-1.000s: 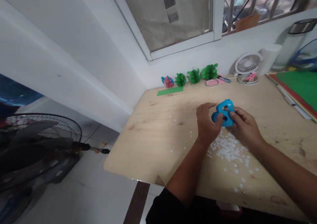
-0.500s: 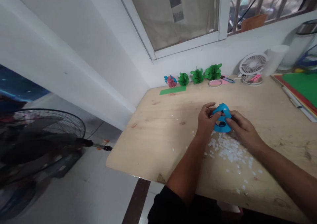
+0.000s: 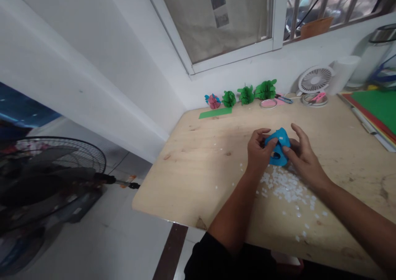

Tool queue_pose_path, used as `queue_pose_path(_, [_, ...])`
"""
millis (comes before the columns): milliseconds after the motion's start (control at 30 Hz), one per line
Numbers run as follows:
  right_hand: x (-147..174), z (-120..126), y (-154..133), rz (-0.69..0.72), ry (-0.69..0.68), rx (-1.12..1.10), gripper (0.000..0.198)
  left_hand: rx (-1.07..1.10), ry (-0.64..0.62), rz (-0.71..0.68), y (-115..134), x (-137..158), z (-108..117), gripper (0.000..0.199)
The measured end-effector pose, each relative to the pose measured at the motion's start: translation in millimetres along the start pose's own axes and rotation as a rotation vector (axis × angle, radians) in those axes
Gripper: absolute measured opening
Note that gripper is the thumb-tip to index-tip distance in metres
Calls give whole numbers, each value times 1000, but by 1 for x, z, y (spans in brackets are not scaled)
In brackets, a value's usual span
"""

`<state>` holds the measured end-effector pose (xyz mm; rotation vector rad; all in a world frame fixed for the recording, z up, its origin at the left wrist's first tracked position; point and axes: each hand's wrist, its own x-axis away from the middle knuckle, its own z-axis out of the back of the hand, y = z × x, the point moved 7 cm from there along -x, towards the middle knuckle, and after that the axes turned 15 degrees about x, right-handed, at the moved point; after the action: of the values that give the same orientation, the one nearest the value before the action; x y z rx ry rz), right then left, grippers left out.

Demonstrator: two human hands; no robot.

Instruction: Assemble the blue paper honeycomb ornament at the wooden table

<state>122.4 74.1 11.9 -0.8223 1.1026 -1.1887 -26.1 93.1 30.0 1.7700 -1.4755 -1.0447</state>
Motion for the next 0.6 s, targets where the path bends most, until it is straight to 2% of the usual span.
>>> queue_pose_path(133, [0,0,1,-25,-2,4,94,-39,-39,-20,-1,-1,-2,41])
queue_pose_path(433, [0,1,-3,-69,9,-51,72,-60,-70,-36,2,2,-6,28])
queue_pose_path(600, [1,4,-5,-78,36,-47,64,-132,-109,-64,6,3,-9,28])
